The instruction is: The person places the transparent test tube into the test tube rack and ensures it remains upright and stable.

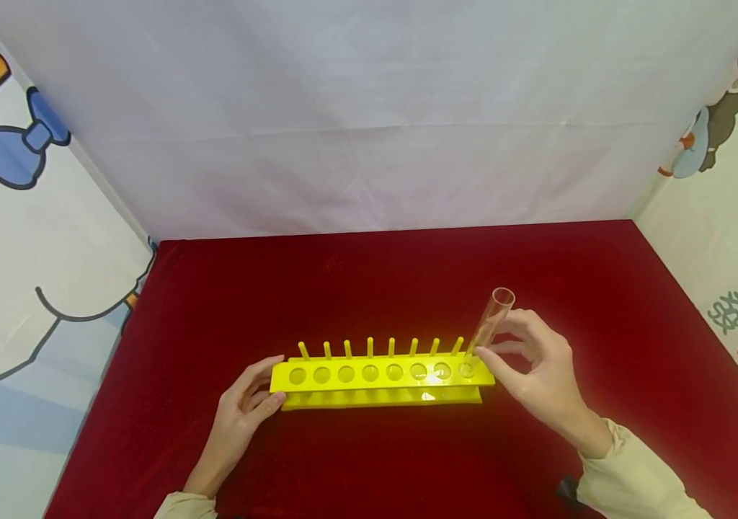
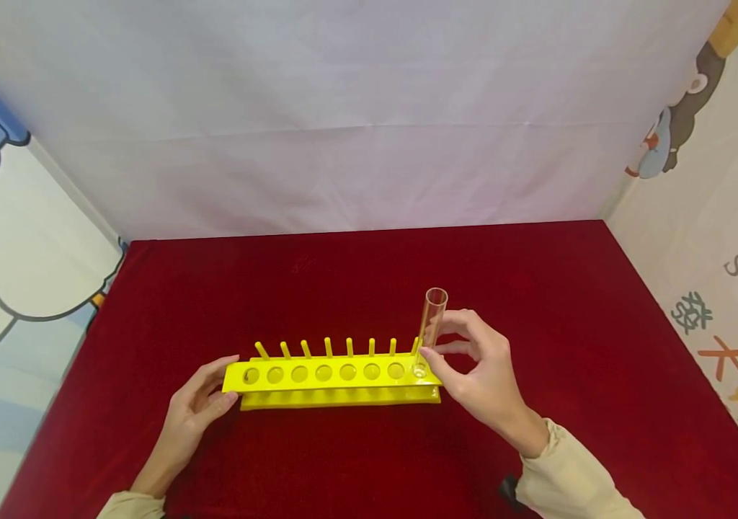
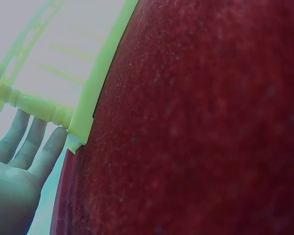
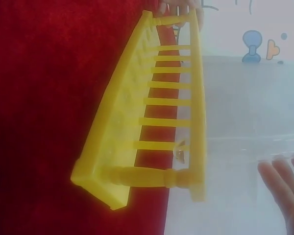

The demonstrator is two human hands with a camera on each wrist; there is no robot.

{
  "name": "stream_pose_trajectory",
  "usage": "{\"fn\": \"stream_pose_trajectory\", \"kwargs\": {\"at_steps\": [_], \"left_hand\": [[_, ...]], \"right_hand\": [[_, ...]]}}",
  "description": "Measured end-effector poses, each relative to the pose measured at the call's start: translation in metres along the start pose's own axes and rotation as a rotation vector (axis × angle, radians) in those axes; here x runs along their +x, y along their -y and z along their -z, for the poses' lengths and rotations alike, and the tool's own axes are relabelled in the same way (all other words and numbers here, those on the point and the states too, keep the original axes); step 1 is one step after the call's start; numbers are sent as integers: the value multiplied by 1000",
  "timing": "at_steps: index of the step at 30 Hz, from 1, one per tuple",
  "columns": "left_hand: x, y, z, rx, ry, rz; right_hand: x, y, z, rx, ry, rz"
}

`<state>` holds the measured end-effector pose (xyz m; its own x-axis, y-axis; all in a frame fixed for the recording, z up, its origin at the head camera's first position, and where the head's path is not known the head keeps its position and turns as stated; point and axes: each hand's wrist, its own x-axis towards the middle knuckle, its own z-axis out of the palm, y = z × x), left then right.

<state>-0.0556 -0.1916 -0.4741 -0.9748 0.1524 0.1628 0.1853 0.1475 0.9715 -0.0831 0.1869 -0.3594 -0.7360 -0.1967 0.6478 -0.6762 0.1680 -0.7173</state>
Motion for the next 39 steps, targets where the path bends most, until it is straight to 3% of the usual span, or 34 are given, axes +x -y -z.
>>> {"fn": "stream_pose_trajectory", "kwargs": {"at_steps": [8, 13, 25, 39], "left_hand": [[-1, 1, 0, 3, -24, 22], [-1, 0, -1, -10, -21, 24], [-1, 4, 1, -6, 6, -4], [-1, 1, 0, -9, 8, 3]], "right_hand": [[-7, -10, 0, -28, -2, -16], [-2, 3, -2, -24, 1, -13], [-3, 1, -2, -17, 7, -18], [-19, -31, 3, -21, -1, -46]]}}
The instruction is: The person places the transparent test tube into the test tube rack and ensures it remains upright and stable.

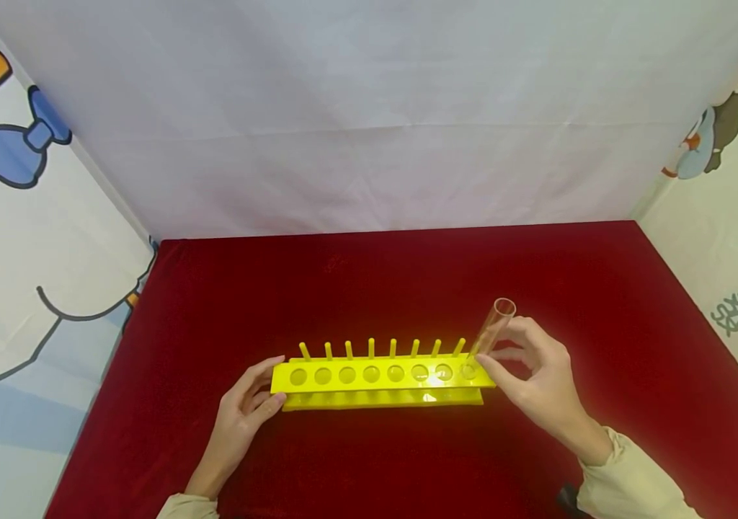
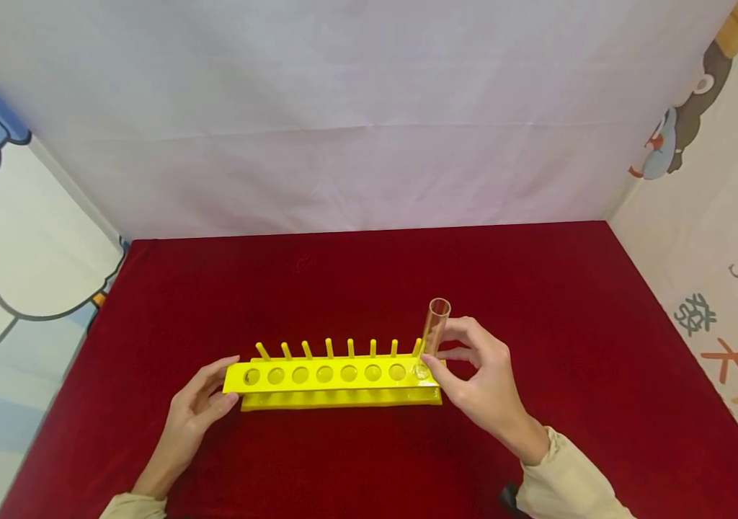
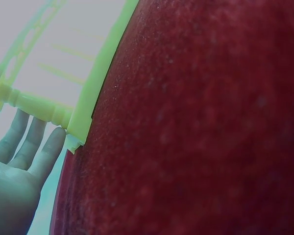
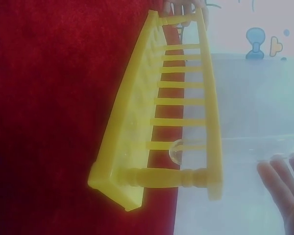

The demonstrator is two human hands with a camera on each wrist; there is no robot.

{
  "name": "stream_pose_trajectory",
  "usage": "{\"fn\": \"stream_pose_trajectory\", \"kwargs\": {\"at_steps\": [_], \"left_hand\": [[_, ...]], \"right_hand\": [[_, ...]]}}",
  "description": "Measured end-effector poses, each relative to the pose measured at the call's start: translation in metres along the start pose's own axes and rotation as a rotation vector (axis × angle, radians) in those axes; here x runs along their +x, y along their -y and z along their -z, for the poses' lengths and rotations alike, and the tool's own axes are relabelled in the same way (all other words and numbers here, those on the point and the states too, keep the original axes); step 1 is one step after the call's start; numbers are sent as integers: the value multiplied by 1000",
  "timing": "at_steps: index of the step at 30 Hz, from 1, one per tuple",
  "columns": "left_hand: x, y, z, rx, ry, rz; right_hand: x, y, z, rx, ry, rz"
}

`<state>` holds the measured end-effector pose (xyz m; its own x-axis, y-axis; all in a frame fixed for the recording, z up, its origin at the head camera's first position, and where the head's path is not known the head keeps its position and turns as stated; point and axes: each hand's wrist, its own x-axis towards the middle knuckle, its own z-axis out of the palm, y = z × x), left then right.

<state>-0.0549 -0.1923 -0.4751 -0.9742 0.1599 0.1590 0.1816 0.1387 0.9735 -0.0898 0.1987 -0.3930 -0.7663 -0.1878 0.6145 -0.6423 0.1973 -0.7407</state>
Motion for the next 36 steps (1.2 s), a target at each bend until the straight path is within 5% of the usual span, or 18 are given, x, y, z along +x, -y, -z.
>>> {"fn": "stream_pose_trajectory", "kwargs": {"at_steps": [13, 28, 36], "left_hand": [[0, 1, 0, -3, 6, -3], [-1, 3, 1, 4, 1, -10], [-1, 3, 1, 3, 0, -12]], "right_hand": [[5, 25, -4, 14, 9, -25], [3, 21, -6, 30, 19, -34], [-8, -4, -4, 8, 17, -36]]}}
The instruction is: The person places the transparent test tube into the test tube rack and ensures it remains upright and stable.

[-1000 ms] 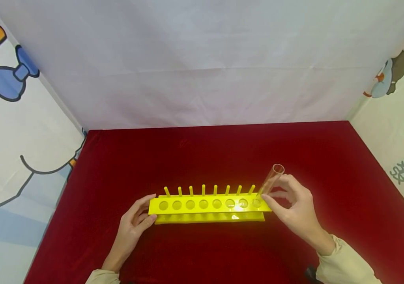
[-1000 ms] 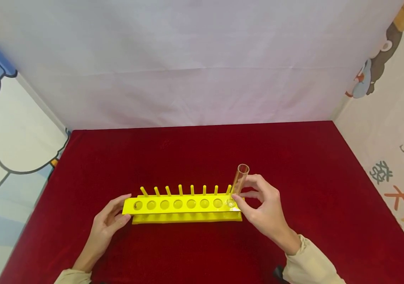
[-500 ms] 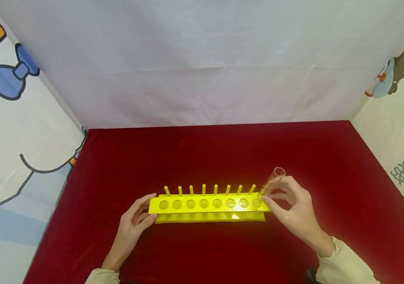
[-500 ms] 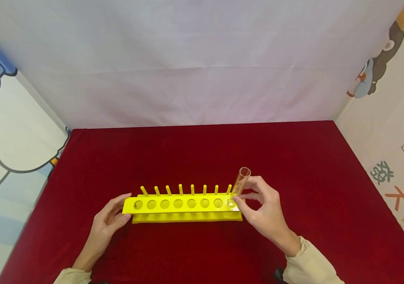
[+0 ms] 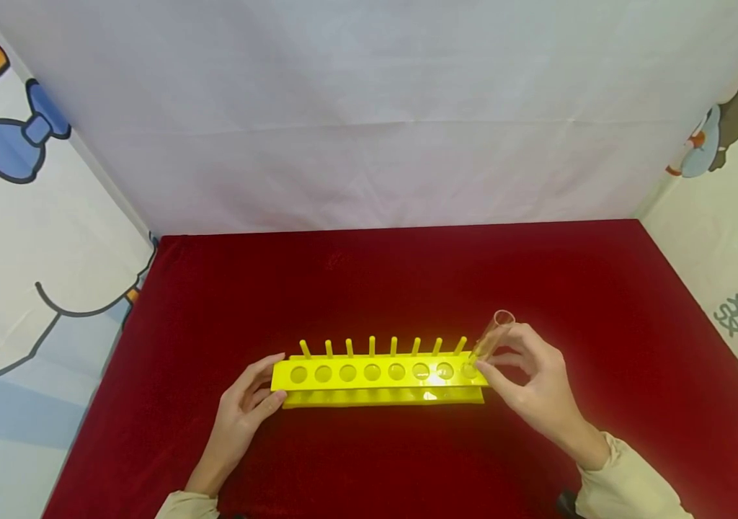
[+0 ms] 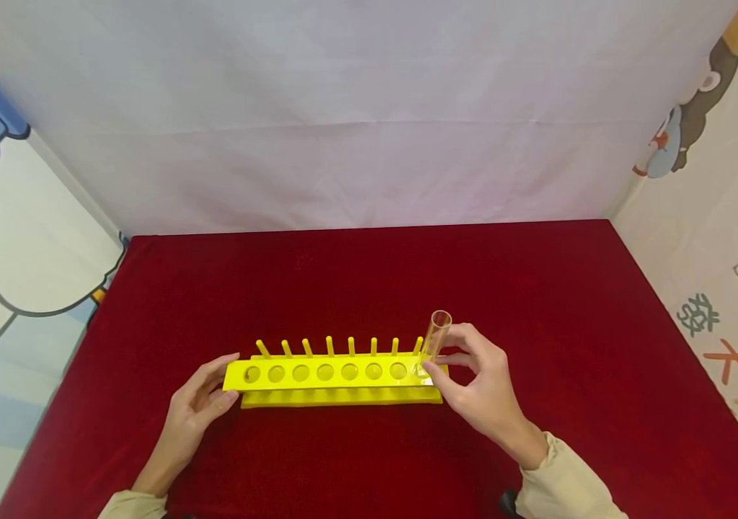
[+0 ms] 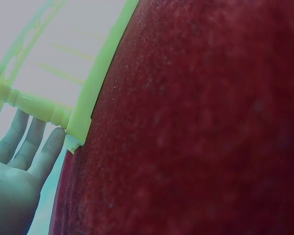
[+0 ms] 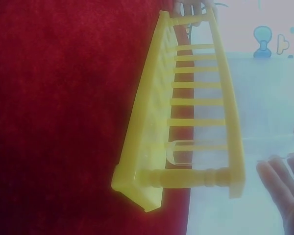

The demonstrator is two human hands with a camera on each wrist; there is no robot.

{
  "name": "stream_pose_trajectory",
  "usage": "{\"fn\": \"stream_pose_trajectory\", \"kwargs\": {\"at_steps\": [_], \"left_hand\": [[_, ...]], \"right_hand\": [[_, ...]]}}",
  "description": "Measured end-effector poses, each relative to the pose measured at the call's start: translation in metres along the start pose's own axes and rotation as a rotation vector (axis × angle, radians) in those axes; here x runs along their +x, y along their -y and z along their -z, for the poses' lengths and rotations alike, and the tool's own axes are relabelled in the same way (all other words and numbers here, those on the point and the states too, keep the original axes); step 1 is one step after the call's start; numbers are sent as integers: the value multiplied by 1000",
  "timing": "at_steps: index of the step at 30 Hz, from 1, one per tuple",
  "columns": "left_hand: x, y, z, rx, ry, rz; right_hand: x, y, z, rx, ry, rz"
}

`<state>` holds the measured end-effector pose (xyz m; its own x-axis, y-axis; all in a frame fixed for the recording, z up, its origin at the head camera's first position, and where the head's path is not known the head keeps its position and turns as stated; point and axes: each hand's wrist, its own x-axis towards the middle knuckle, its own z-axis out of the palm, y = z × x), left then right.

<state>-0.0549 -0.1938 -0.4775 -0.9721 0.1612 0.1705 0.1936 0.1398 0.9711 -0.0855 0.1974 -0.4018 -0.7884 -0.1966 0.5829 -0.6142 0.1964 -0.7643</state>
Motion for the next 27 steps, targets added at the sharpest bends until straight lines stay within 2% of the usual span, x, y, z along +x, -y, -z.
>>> {"fn": "stream_pose_trajectory", "kwargs": {"at_steps": [6, 14, 27], "left_hand": [[0, 0, -1, -1, -2, 0], [0, -2, -1, -3, -4, -5], [0, -2, -1, 1, -8, -16]], "right_hand": [[3, 12, -3, -29, 13, -2], [-5, -5, -2, -49, 24, -17], [-8, -7, -4, -39, 31, -20]]}}
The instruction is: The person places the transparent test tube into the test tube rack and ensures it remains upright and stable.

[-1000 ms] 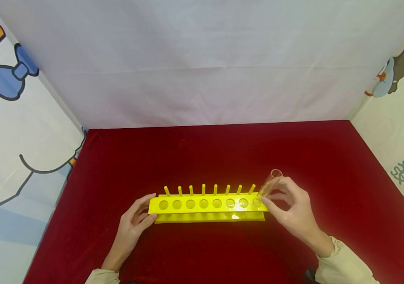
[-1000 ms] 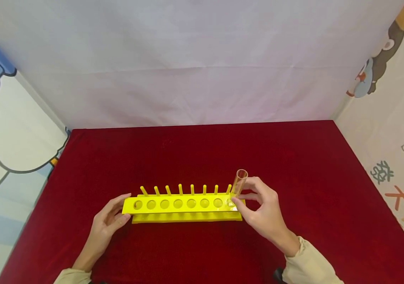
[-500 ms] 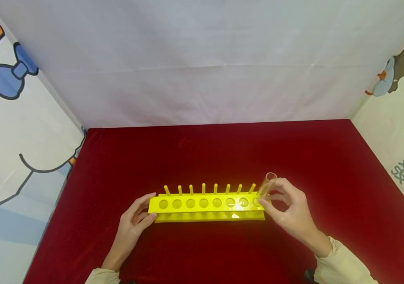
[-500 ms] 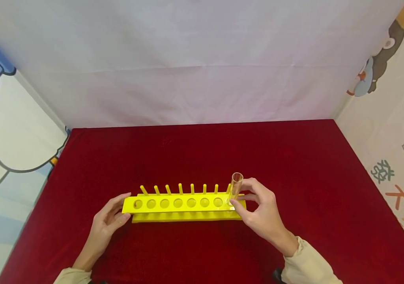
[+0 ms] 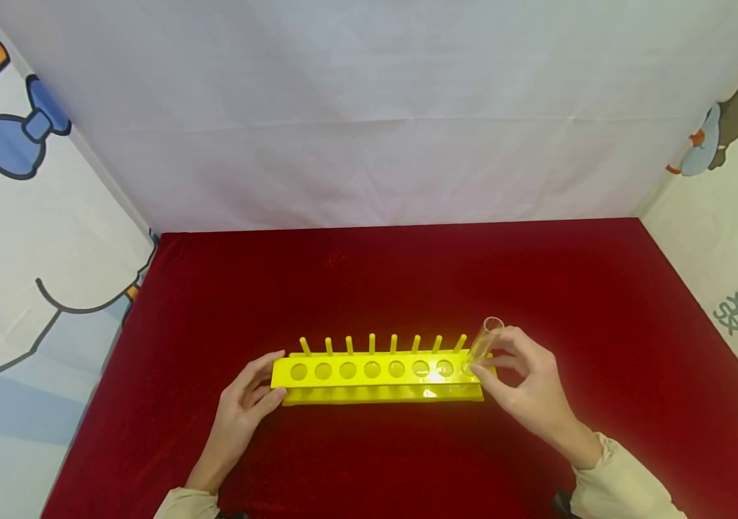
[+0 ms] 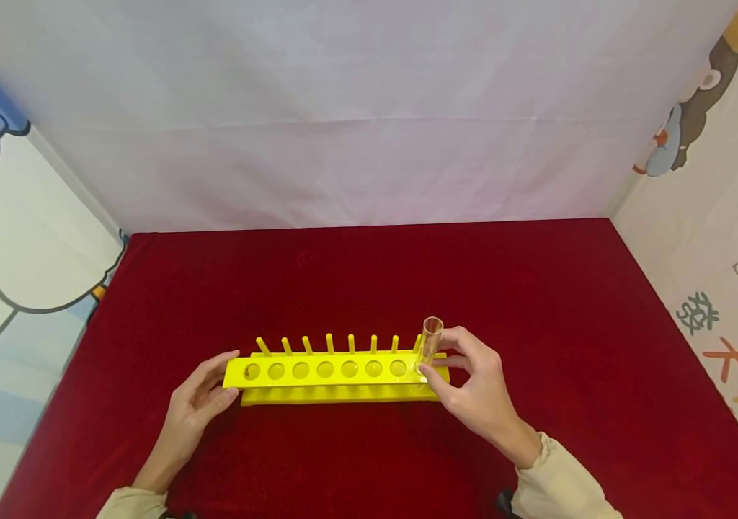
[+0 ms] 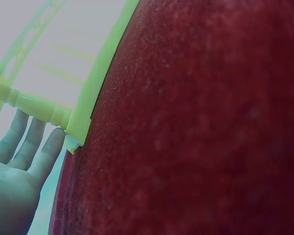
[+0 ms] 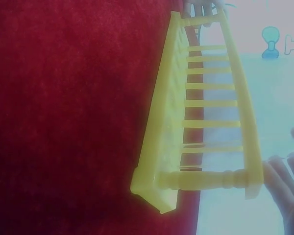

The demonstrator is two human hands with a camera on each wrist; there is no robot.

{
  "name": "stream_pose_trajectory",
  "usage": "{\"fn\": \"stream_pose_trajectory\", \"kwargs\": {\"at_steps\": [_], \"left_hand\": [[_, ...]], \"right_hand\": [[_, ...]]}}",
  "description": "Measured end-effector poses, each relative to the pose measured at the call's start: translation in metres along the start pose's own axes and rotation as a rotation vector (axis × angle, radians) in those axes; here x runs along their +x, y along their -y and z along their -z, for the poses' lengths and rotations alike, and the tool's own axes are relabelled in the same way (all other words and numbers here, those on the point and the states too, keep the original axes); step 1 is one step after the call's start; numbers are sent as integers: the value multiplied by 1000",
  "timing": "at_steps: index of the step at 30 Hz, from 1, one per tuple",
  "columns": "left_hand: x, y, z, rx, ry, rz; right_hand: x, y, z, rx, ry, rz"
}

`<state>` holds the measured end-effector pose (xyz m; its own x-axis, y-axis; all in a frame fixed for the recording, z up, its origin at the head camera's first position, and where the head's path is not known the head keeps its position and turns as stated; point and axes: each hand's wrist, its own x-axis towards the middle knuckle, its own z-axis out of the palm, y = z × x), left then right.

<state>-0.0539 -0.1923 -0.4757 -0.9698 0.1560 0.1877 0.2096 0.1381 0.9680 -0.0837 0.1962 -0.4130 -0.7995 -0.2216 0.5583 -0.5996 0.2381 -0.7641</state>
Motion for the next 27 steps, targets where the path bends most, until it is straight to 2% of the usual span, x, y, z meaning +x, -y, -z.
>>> {"fn": "stream_pose_trajectory", "kwargs": {"at_steps": [8, 14, 27], "left_hand": [[1, 0, 0, 1, 2, -20], [1, -1, -3, -4, -24, -35], [1, 2, 0, -8, 5, -4]], "right_hand": [[-2, -3, -1, -6, 7, -14], [-2, -1, 0, 3, 10, -18], [-2, 1, 1, 0, 27, -46]]}}
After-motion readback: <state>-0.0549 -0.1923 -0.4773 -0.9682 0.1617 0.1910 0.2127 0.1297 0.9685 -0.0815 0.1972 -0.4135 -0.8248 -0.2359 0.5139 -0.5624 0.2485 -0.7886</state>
